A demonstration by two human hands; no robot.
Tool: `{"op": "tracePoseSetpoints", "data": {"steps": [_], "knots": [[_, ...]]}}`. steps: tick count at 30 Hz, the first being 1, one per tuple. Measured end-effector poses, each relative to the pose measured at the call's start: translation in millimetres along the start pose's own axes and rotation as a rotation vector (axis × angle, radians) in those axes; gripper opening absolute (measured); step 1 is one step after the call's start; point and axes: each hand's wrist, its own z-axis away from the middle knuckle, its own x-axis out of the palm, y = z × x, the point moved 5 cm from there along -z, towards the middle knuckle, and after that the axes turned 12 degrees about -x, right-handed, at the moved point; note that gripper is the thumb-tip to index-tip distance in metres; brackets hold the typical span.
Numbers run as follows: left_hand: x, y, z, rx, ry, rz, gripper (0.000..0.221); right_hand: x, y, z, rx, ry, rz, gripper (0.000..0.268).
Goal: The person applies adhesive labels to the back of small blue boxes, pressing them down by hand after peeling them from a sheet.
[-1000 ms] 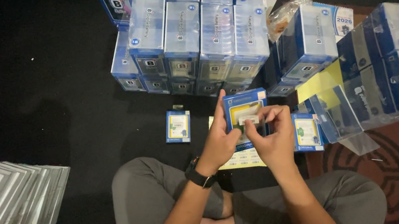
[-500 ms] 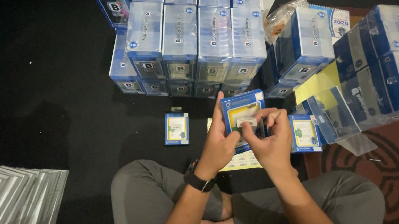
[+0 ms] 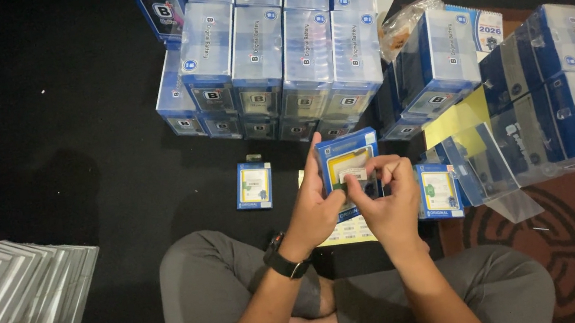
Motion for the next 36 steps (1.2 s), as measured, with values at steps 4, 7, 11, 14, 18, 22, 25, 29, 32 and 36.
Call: {"op": "tracePoseSetpoints", "data": {"steps": [4,7,11,14,18,22,25,29,32,36], "knots": [[-4.6,-2.8,3.7,-0.022,0.01,-0.005,0.097,-12.1,39.1,-6.3,-0.009,0.008,0.013,0.055],[-6.0,-5.7,3.7,-0.048,0.0,-0.008,0.097,-28.7,64.5,-10.6,-0.021,0.11,0.025,0.045],[-15.4,-30.9,-8.2,-0.08,0.014,-0.031,0.095,-12.3,76.5,-2.2,0.216,-0.048,-0.286,0.057],[-30.0,-71.2,-21.4,-0.138,0.03,-0.059,0.088,10.6,92.3,18.0,0.42,-0.263,-0.397,0.072],[-71.4,-116.3,-24.7,-0.208,0.136,-0.323,0.079,14.9,124.6,44.0,0.56,-0.432,-0.312,0.043],[-171.3,-137.0,-52.9,-0.258,0.265,-0.471,0.081,5.6,158.9,67.1,0.679,-0.529,-0.258,0.042],[-265.5,-176.1,-77.4,-0.314,0.733,-0.645,0.057,2.7,191.0,92.5,0.784,-0.584,-0.167,0.046],[-303.3,-217.2,-85.0,-0.504,0.928,-0.692,0.057,4.0,192.0,104.7,0.807,-0.745,-0.044,0.05],[-332.1,-234.1,-92.6,-0.565,0.991,-0.748,0.059,3.2,198.9,111.5,0.82,-0.789,-0.016,0.05],[-315.0,-161.4,-58.0,-0.453,1.172,-0.707,0.053,1.3,205.2,114.7,0.833,-0.798,-0.024,0.049]]}}
